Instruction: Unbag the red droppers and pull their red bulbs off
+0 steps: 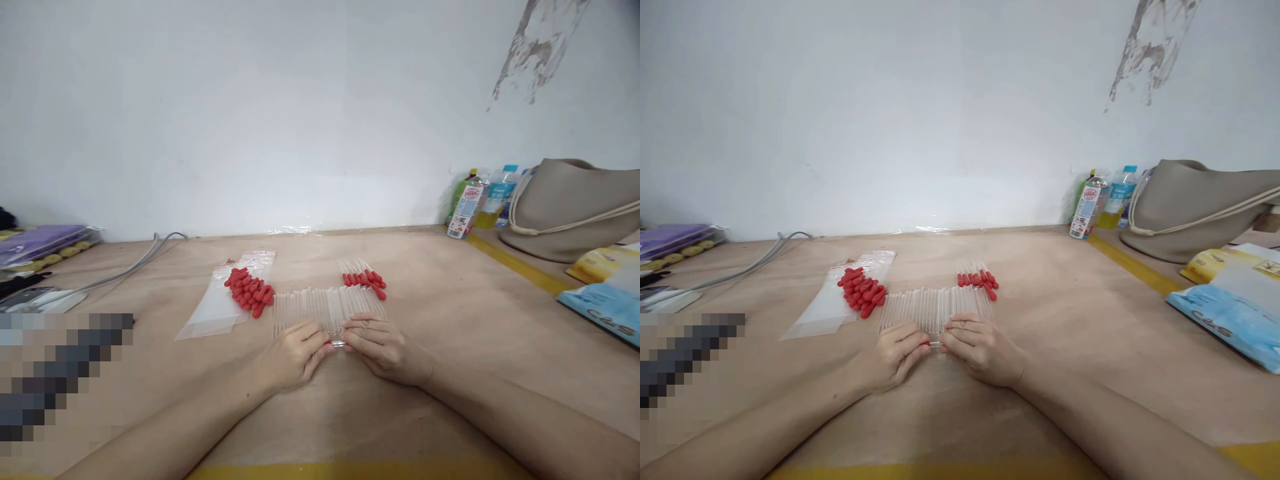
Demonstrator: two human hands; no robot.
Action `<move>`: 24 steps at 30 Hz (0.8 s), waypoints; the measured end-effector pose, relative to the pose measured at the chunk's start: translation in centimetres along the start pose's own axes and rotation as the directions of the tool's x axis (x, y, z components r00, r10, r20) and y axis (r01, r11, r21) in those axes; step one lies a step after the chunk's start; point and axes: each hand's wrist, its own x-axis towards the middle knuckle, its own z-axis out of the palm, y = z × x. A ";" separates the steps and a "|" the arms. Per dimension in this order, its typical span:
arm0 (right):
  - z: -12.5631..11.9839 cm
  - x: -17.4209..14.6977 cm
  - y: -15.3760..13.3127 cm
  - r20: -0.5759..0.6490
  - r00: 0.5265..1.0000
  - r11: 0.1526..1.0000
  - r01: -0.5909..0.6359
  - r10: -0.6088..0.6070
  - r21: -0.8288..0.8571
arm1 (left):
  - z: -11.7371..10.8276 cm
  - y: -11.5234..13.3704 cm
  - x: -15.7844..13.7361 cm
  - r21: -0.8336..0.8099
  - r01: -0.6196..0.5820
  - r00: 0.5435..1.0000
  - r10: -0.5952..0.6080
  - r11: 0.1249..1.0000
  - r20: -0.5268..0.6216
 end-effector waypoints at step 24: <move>-1.4 -1.5 3.6 -0.120 0.753 0.612 -0.607 0.648 -0.506 | -1.8 -3.6 -0.3 -0.117 0.388 0.865 -0.405 0.914 -0.297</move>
